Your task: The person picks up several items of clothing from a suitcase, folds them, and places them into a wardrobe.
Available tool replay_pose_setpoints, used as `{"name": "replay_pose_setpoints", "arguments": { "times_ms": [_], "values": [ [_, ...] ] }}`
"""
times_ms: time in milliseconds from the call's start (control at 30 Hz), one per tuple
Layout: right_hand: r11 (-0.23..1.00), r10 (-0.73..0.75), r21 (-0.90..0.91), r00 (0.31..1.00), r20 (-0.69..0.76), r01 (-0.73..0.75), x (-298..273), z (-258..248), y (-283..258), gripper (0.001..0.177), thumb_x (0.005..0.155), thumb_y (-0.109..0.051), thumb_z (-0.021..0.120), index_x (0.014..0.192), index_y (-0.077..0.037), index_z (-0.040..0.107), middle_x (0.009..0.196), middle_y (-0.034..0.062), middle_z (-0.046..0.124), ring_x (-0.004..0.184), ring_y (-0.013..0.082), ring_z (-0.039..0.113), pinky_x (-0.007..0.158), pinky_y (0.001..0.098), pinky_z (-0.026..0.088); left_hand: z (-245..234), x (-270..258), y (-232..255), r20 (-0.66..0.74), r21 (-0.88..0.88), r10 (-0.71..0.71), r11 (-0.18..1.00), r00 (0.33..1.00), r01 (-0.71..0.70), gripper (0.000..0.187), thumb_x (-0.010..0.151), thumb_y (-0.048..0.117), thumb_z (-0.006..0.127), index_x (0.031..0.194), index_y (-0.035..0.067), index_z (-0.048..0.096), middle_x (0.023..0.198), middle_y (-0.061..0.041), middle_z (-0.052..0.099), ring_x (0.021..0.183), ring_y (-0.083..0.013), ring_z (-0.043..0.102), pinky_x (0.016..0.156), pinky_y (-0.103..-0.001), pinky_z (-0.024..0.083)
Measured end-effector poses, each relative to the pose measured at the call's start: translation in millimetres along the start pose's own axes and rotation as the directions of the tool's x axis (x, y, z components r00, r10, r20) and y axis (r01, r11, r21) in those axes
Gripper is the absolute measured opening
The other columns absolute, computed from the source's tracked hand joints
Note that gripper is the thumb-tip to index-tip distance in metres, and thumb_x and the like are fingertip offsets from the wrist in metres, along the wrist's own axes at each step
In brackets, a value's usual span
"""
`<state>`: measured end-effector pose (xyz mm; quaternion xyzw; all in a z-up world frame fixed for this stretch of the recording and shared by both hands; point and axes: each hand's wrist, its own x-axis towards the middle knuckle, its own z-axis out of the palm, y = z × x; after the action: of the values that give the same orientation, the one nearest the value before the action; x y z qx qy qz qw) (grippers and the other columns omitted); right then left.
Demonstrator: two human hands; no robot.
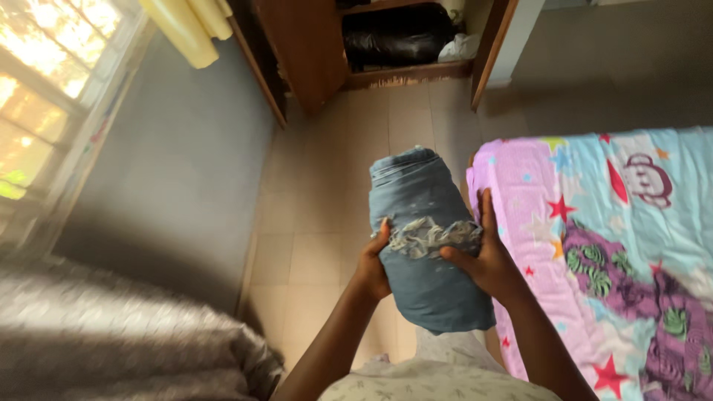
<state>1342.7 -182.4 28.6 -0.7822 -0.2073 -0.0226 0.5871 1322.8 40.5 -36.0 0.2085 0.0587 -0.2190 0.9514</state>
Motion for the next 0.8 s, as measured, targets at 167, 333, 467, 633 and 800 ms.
{"name": "replay_pose_setpoints", "arguments": {
  "times_ms": [167,333,467,633,800],
  "values": [
    [0.755,0.352,0.417,0.849,0.394,-0.506,105.3,-29.1,98.5,0.092,0.083,-0.047,0.078,0.154,-0.001,0.041,0.149,0.0138,0.055,0.136,0.0239,0.051,0.114,0.0389,0.039,-4.3,110.2,63.9,0.062,0.022,0.049,0.998,0.997,-0.051,0.082,0.097,0.060,0.052,0.153,0.001,0.040,0.148,-0.022,0.054,0.134,-0.0371,0.055,0.114,-0.052,0.044],
    [0.639,0.472,0.426,0.764,0.440,-0.640,216.5,-27.8,155.2,0.081,0.084,-0.055,0.070,0.144,-0.003,0.052,0.136,0.0094,0.063,0.124,0.0207,0.059,0.104,0.0362,0.049,8.6,208.5,135.1,-0.032,0.082,0.014,0.997,0.999,-0.011,0.091,0.096,0.067,0.054,0.157,0.000,0.039,0.153,-0.020,0.052,0.137,-0.0335,0.053,0.116,-0.050,0.044],
    [0.621,0.504,0.347,0.697,0.511,-0.703,300.9,-17.7,193.3,0.078,0.088,-0.058,0.061,0.142,-0.002,0.056,0.134,0.0102,0.067,0.122,0.0202,0.062,0.104,0.0348,0.050,10.3,275.6,195.4,-0.304,0.171,0.045,0.985,0.952,0.008,0.100,0.082,0.079,0.046,0.156,0.013,0.037,0.154,-0.013,0.050,0.136,-0.0282,0.053,0.110,-0.048,0.046],
    [0.779,0.406,0.281,0.793,0.454,-0.560,425.3,4.5,233.1,0.073,0.092,-0.056,0.060,0.141,-0.002,0.057,0.136,0.0063,0.065,0.124,0.0162,0.057,0.107,0.0312,0.044,-30.9,367.5,280.1,-0.378,0.327,0.125,0.945,0.917,0.007,0.103,0.082,0.080,0.046,0.159,0.012,0.035,0.157,-0.013,0.048,0.138,-0.0267,0.053,0.110,-0.045,0.046],
    [0.779,0.402,0.390,0.868,0.291,-0.491,560.0,29.9,262.8,0.070,0.093,-0.051,0.062,0.141,-0.001,0.056,0.136,0.0074,0.063,0.124,0.0169,0.057,0.108,0.0319,0.042,-61.2,479.1,375.4,-0.396,0.412,0.111,0.909,0.911,0.068,0.103,0.086,0.069,0.062,0.157,-0.002,0.038,0.154,-0.023,0.051,0.135,-0.0341,0.054,0.110,-0.041,0.044]
  ]
}}
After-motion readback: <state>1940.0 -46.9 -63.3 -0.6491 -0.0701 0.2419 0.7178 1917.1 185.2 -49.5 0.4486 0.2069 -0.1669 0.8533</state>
